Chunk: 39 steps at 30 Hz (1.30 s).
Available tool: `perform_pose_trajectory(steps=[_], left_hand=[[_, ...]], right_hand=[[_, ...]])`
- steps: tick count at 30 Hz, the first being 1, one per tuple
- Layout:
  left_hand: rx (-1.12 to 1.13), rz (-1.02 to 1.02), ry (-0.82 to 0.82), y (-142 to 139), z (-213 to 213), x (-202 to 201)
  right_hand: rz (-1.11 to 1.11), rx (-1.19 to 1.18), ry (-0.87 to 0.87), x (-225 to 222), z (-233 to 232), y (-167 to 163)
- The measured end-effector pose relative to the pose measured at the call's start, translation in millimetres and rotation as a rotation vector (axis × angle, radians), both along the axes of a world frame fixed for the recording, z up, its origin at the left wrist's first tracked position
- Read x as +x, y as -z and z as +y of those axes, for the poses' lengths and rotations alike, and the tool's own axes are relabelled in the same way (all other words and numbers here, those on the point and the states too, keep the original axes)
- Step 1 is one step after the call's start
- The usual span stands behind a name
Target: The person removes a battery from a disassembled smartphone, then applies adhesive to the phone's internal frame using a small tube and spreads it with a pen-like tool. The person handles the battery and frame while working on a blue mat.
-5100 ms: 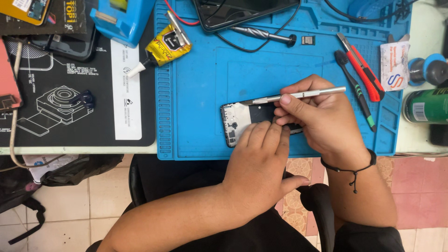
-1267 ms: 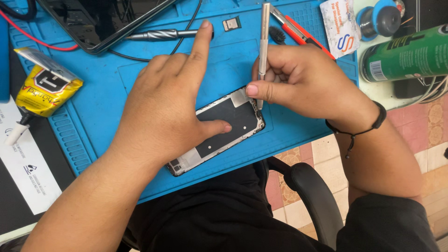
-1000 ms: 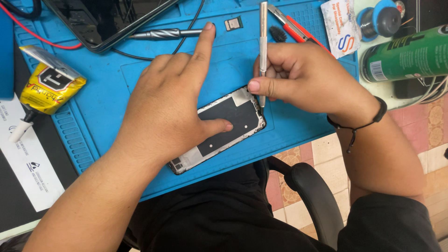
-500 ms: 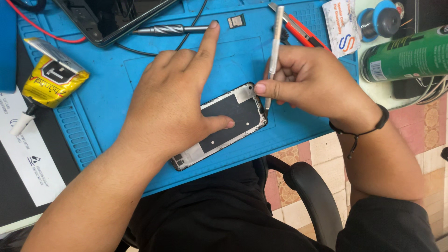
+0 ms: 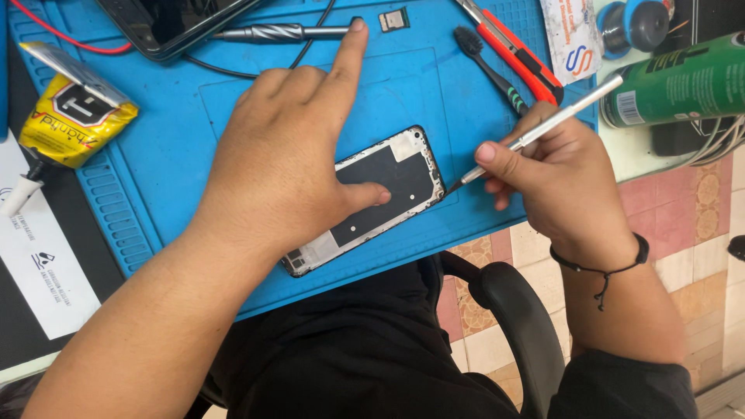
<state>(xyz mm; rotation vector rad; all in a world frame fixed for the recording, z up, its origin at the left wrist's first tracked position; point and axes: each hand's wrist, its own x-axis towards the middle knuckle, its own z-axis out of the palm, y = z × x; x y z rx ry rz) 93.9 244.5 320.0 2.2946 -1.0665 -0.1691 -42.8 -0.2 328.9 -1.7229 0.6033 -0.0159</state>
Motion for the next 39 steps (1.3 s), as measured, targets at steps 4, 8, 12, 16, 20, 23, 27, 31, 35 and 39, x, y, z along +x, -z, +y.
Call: perform_pose_trajectory(steps=[4,8,12,16,20,23,27,31,35,39], left_hand=[[0.01,-0.042,-0.002,0,-1,-1],[0.02,-0.004,0.002,-2,-1,0],[0.012,0.001,0.006,-5,-1,-1],[0.016,0.018,0.0,-6,-1,0],[0.027,-0.004,0.019,-5,0,1],[0.034,-0.047,0.036,-5,0,1],[0.075,-0.022,0.022,-6,-2,1],[0.1,-0.018,0.01,-9,-4,1],[0.171,0.038,-0.002,-11,-5,1],[0.112,-0.016,0.005,-12,-4,0]], right_hand=[[0.0,0.085,0.061,-9,3,5],[-0.007,0.229,0.116,-17,9,13],[-0.22,0.462,0.212,-41,6,18],[-0.541,0.551,0.306,-94,-17,12],[-0.563,0.554,0.501,-138,-56,17],[-0.543,0.494,0.686,-155,-76,34],[-0.495,0.451,0.809,-150,-92,62],[-0.474,0.372,0.831,-138,-91,76],[-0.474,0.295,0.84,-126,-89,78],[-0.456,0.273,0.856,-120,-86,84]])
